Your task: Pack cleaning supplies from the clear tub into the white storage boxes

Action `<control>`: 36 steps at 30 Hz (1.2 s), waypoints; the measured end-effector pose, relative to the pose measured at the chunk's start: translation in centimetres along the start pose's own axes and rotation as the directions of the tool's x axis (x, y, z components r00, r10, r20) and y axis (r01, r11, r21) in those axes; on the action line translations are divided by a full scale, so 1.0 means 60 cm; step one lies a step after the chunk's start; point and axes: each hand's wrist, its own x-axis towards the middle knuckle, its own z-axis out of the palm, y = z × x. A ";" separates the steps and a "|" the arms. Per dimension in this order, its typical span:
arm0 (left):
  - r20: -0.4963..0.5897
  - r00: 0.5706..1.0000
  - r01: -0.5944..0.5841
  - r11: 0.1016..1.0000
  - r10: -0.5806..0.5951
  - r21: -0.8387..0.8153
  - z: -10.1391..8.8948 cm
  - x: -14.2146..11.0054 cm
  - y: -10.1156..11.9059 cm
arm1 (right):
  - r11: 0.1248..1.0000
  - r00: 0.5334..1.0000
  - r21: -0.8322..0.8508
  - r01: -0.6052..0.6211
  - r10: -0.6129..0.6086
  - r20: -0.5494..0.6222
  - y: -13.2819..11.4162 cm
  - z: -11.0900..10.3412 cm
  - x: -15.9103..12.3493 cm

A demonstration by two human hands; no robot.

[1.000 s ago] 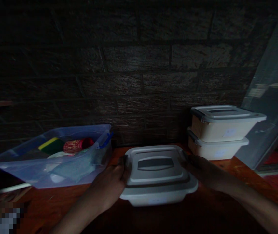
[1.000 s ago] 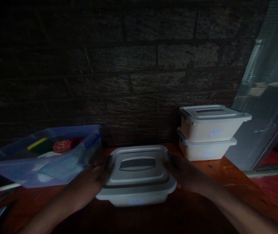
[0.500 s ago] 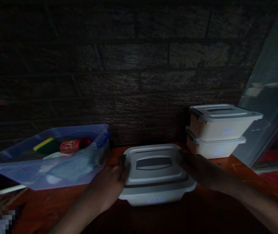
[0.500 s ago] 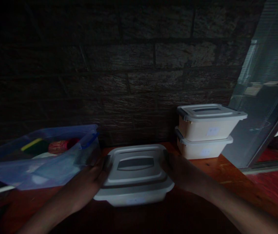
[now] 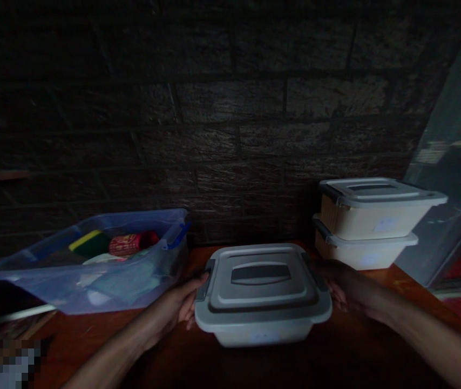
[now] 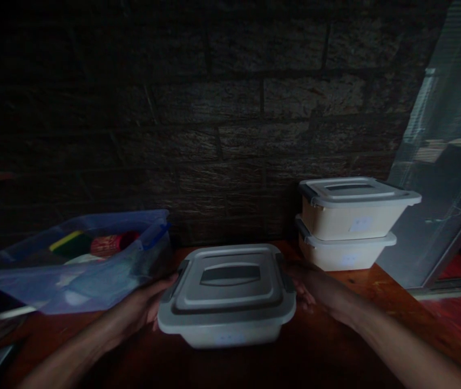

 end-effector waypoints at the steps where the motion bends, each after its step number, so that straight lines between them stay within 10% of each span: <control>1: 0.008 1.000 0.028 0.999 -0.028 -0.023 -0.003 0.001 0.001 | 1.000 0.999 0.019 0.004 -0.005 0.033 -0.001 -0.002 0.002; 17: -0.015 0.994 0.112 0.994 -0.112 0.004 -0.006 -0.004 0.023 | 0.998 0.997 -0.012 -0.059 0.059 -0.047 -0.012 0.002 -0.012; 25: -0.338 0.935 -0.083 0.993 0.106 0.082 0.034 -0.018 0.005 | 0.985 0.975 -0.154 0.079 -0.108 -0.195 -0.007 0.017 -0.018; 36: -0.186 0.975 0.096 0.985 -0.122 -0.145 0.021 -0.017 0.019 | 0.998 0.997 0.035 -0.056 0.058 -0.053 -0.009 -0.005 -0.007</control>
